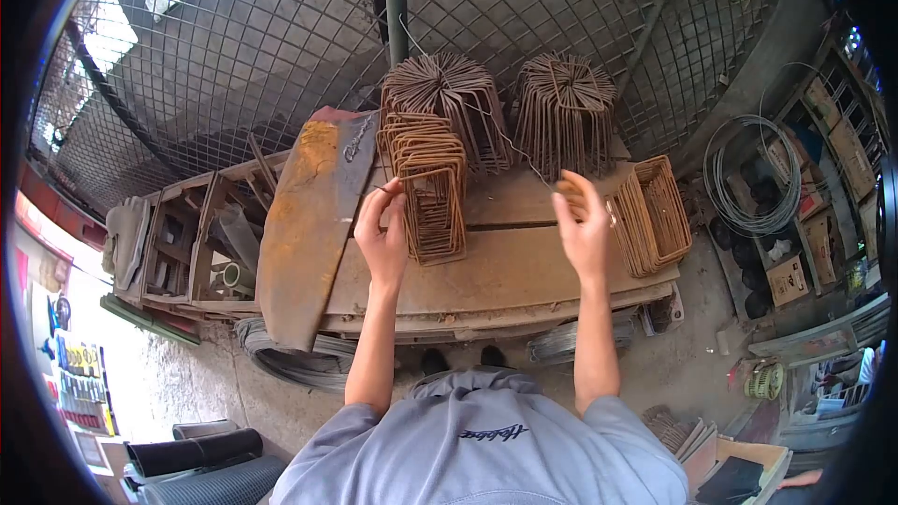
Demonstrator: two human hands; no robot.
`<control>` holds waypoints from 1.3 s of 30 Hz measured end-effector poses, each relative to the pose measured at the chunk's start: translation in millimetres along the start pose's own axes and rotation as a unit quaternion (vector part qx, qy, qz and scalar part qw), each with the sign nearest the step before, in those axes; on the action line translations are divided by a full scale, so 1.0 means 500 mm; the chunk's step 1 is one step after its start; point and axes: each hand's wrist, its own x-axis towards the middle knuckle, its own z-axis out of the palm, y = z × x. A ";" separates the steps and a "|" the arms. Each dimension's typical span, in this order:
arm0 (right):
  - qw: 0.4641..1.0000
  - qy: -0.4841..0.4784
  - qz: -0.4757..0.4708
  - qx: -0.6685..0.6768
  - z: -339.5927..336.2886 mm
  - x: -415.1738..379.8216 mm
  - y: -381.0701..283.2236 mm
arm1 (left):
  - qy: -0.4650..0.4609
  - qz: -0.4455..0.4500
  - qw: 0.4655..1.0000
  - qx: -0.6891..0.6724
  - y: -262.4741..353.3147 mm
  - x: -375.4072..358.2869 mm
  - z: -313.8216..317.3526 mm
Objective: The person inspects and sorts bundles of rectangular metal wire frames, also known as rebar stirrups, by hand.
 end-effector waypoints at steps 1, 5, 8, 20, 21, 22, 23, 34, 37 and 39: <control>0.999 -0.029 -0.027 0.027 0.023 0.014 -0.025 | 0.006 0.005 1.000 0.000 0.009 0.000 0.008; 0.978 -0.123 -0.160 0.051 0.131 0.083 -0.127 | -0.006 0.012 1.000 0.026 0.017 -0.009 0.025; 0.931 -0.105 -0.347 0.032 0.207 0.141 -0.174 | -0.013 0.002 1.000 -0.014 0.034 -0.009 0.040; 0.850 -0.381 -0.362 -0.032 0.240 0.278 -0.179 | -0.042 0.140 0.988 0.048 0.051 -0.005 0.041; 0.846 -0.409 -0.340 -0.038 0.239 0.276 -0.177 | -0.054 0.131 0.989 0.052 0.060 -0.003 0.039; 0.841 -0.436 -0.316 -0.045 0.238 0.278 -0.176 | -0.053 0.132 0.989 0.050 0.060 -0.002 0.040; 0.842 -0.435 -0.317 -0.047 0.236 0.283 -0.176 | -0.059 0.151 0.985 0.059 0.060 -0.001 0.042; 0.896 -0.395 -0.193 0.056 0.219 0.352 -0.167 | -0.078 0.220 0.971 0.060 0.073 -0.004 0.054; 0.933 -0.292 -0.154 0.143 0.244 0.396 -0.158 | -0.083 0.235 0.967 0.054 0.080 -0.007 0.058; 0.938 -0.269 -0.150 0.157 0.257 0.427 -0.161 | -0.085 0.244 0.965 0.047 0.086 -0.007 0.061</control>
